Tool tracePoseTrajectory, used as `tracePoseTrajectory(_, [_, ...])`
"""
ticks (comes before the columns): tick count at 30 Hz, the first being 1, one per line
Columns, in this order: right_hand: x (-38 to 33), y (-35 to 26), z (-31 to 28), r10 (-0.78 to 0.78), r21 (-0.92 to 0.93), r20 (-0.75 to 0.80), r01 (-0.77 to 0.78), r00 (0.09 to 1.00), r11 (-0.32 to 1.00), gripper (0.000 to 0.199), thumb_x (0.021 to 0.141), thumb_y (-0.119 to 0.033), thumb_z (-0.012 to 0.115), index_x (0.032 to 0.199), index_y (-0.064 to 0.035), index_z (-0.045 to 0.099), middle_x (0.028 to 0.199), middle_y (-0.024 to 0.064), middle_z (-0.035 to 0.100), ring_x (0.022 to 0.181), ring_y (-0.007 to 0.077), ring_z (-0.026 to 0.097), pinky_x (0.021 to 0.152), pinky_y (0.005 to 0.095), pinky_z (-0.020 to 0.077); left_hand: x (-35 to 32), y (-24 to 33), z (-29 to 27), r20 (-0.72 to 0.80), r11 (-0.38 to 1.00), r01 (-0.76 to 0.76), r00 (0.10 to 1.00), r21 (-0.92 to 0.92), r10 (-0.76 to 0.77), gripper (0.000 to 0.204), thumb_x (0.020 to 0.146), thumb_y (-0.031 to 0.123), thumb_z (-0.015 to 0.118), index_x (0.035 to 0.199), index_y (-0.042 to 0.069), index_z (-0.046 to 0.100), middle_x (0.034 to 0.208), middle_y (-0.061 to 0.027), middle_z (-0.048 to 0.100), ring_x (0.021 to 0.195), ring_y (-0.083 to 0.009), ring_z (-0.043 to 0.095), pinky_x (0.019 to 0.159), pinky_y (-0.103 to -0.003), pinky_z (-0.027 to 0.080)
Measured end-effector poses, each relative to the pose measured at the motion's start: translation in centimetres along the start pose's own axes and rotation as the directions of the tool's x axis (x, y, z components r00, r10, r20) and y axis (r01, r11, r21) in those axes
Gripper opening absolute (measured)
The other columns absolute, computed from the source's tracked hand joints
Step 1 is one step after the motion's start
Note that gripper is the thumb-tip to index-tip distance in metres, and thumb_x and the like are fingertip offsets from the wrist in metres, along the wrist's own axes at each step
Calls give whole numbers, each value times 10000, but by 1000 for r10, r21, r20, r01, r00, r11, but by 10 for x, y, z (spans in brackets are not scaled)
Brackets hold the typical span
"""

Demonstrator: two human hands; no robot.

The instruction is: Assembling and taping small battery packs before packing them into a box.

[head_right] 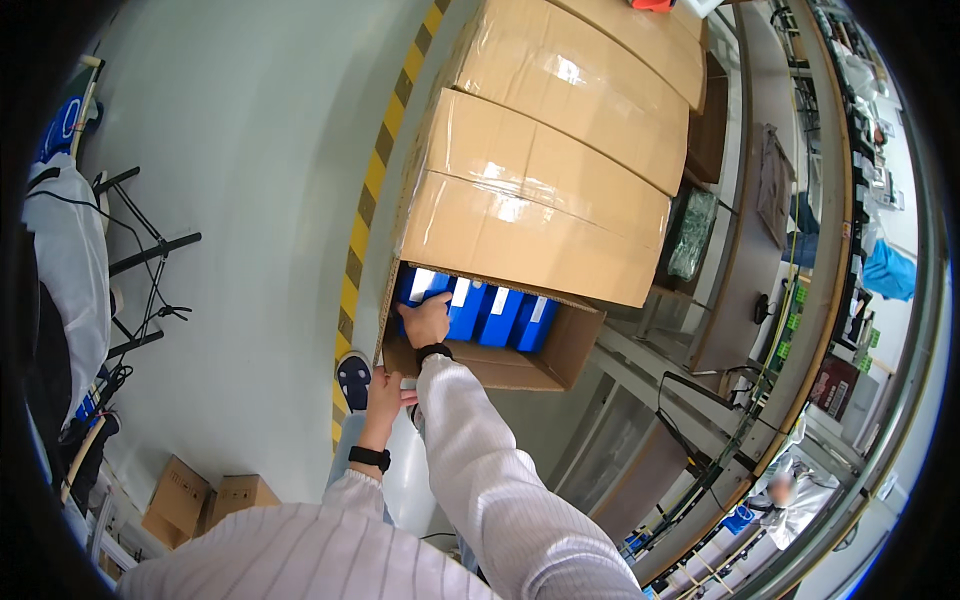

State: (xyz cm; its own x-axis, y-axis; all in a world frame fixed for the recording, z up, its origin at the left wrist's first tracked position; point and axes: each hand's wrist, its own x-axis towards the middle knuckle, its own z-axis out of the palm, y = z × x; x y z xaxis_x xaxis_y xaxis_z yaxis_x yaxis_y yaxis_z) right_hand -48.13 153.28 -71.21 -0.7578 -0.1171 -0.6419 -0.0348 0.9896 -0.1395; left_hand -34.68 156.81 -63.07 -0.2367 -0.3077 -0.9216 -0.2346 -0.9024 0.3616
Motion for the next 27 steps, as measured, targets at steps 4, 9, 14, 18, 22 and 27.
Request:
tracePoseTrajectory(4, [-2, -10, 16, -13, -47, -52, 10, 999, 999, 854, 632, -357, 901, 1170, 43, 372, 1078, 278, 644, 986, 432, 661, 852, 452, 553, 1, 5, 1, 31, 994, -24, 999, 107, 21, 245, 950, 118, 483, 1092, -74, 427, 893, -168, 601, 749, -326, 723, 610, -362, 604])
tracePoseTrajectory(9, [6, -1, 16, -25, -83, -23, 23, 999, 996, 848, 610, -362, 919, 1146, 23, 385, 1083, 265, 638, 985, 410, 670, 829, 429, 571, 2, 6, -2, 19, 991, 42, 999, 126, -45, 269, 963, 179, 484, 1151, -12, 493, 980, -94, 614, 806, -223, 697, 713, -329, 588])
tracePoseTrajectory(14, [9, -1, 15, 3, -99, -25, -6, 1000, 995, 825, 614, -344, 923, 1137, 1, 387, 1062, 233, 654, 963, 377, 685, 812, 416, 580, 4, 0, -1, 13, 997, 50, 999, 63, -51, 281, 959, 183, 486, 1159, -14, 503, 1046, -113, 630, 789, -214, 682, 691, -314, 584])
tracePoseTrajectory(18, [4, -6, 12, 10, -102, -22, -13, 1000, 995, 808, 633, -345, 915, 1138, -6, 384, 1081, 232, 643, 971, 374, 686, 797, 421, 585, 6, 1, -3, 7, 992, 10, 1000, 124, -11, 280, 959, 182, 482, 1161, -10, 506, 1031, -99, 627, 784, -214, 680, 685, -314, 583])
tracePoseTrajectory(22, [5, -4, 8, 42, -46, 37, -41, 998, 998, 838, 628, -326, 920, 1167, -9, 362, 1104, 250, 627, 997, 396, 672, 813, 431, 580, 4, 3, -2, 22, 997, -28, 999, 69, 27, 265, 962, 143, 460, 1144, -50, 456, 1000, -147, 611, 795, -296, 711, 689, -354, 605])
tracePoseTrajectory(27, [8, 11, 14, -54, 63, 86, 49, 995, 997, 938, 601, -304, 933, 1213, 39, 310, 1098, 310, 622, 990, 467, 648, 843, 470, 559, 6, 1, 2, 15, 998, -53, 998, 22, 53, 248, 970, 111, 439, 1114, -88, 410, 943, -200, 606, 773, -360, 727, 666, -373, 618])
